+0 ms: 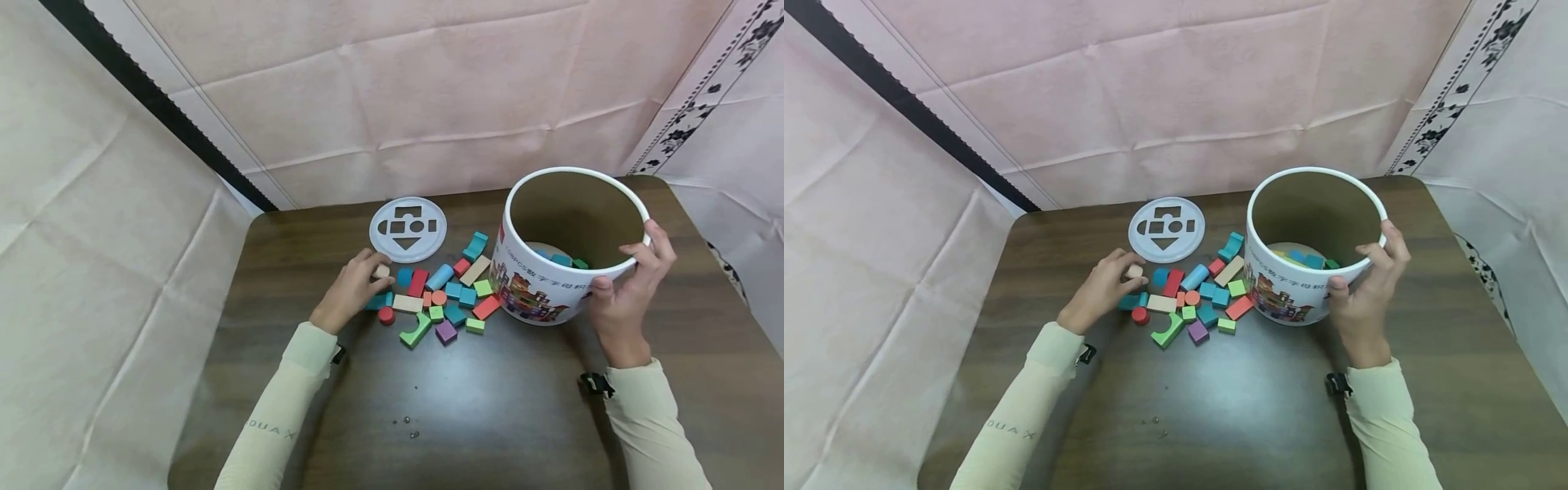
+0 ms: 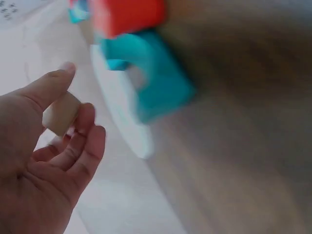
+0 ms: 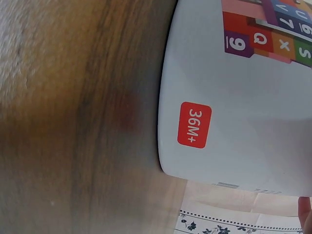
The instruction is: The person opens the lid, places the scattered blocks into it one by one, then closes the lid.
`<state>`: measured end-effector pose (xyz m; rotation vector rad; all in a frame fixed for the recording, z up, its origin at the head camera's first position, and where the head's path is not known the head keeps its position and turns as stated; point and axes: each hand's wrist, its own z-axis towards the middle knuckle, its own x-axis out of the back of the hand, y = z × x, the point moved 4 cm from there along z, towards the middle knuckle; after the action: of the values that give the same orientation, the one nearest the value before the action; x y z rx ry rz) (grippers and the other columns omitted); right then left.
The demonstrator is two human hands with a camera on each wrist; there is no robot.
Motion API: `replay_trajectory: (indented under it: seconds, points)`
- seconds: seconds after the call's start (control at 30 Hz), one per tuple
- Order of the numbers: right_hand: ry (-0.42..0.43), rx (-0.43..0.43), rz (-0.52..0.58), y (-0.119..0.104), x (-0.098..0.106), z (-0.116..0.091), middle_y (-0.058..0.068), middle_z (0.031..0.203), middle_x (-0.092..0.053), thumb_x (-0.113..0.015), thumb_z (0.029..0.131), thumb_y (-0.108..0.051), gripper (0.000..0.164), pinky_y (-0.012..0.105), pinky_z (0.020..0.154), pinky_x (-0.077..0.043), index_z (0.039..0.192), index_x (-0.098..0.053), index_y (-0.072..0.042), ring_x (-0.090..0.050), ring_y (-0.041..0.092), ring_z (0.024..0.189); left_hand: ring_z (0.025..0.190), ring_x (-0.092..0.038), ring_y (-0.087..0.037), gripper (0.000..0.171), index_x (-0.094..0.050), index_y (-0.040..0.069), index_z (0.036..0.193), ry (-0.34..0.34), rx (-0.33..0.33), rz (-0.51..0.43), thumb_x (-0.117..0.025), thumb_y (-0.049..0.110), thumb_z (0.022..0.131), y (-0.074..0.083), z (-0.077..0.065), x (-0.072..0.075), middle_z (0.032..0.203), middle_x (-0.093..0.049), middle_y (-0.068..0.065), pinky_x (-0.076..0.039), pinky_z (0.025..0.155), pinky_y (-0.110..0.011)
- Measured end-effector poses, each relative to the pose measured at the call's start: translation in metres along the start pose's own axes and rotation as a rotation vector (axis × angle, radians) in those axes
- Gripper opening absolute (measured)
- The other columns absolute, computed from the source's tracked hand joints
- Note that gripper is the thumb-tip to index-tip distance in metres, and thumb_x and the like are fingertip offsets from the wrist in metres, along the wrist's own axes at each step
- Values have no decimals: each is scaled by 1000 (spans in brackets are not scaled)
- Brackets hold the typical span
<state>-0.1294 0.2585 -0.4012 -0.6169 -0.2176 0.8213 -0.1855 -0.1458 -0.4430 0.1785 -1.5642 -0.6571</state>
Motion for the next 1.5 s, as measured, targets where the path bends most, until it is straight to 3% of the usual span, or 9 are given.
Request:
replay_trajectory:
  seconds: [0.33, 0.53, 0.67, 0.77, 0.87, 1.03, 1.13, 1.33, 1.5]
  points:
    - [-20, 17, -2, -9, -4, 4, 16, 135, -40, -50, 76, -82, 87, 46, 110, -28, 98, -45, 3, -36, 32, 131, 82, -54, -12, 35, -63, 15, 112, -8, -182, -46, -73, 35, 84, 81, 13, 36, 98, -59, 4, -50, 62, -20]
    - [-23, 37, -9, 1, -12, 0, 15, 136, -39, -46, 78, -82, 86, 48, 109, -30, 100, -43, 1, -38, 32, 131, 76, -50, -9, 29, -55, 18, 106, -8, -368, -36, -56, 45, 95, 129, 22, 56, 87, -53, 6, -46, 60, -23]
    - [-48, 42, -27, 1, -20, -4, 16, 137, -39, -43, 81, -81, 84, 51, 108, -30, 104, -42, 0, -38, 32, 131, 75, -49, -7, 26, -49, 20, 108, 9, -410, -40, -45, 44, 100, 158, 27, 68, 88, -50, 7, -45, 60, -23]
    - [-70, 39, -47, -2, -21, -6, 17, 138, -38, -41, 82, -80, 82, 52, 108, -30, 106, -41, -2, -37, 31, 132, 80, -48, -6, 19, -47, 20, 107, -30, -424, -45, -37, 35, 102, 184, 35, 70, 91, -50, 7, -45, 65, -23]
    - [-82, 41, -55, -5, -19, -4, 17, 138, -37, -40, 83, -80, 81, 54, 107, -30, 107, -40, -2, -36, 32, 133, 87, -46, -6, 20, -45, 19, 112, -118, -447, -3, -34, 28, 99, 212, 46, 65, 97, -49, 5, -43, 73, -23]
    - [-84, 40, -66, -4, -15, -3, 16, 139, -37, -40, 83, -80, 80, 53, 107, -30, 108, -40, -4, -36, 32, 133, 103, -43, -9, 34, -44, 12, 133, -313, -591, 165, -34, 25, 103, 252, 68, 38, 118, -48, 1, -37, 88, -18]
    - [-80, 38, -78, 1, -12, -4, 16, 139, -37, -40, 82, -81, 81, 52, 107, -30, 107, -40, -4, -36, 31, 133, 102, -46, -8, 34, -51, 10, 132, -412, -662, 217, -40, 21, 102, 267, 83, 21, 117, -53, -1, -37, 87, -16]
    - [-69, 40, -91, 6, -4, -2, 15, 140, -37, -41, 82, -81, 82, 52, 107, -30, 107, -40, -4, -37, 31, 132, 78, -57, -9, 20, -68, 12, 111, -588, -588, 185, -57, 15, 94, 283, 113, -7, 89, -65, 3, -44, 72, -19]
    - [-57, 41, -90, 1, 6, -1, 16, 139, -38, -43, 81, -81, 82, 52, 107, -30, 106, -41, -3, -38, 32, 131, 91, -60, -11, 20, -71, 15, 111, -718, -522, 319, -63, 21, 94, 292, 121, -32, 102, -66, 3, -48, 80, -24]
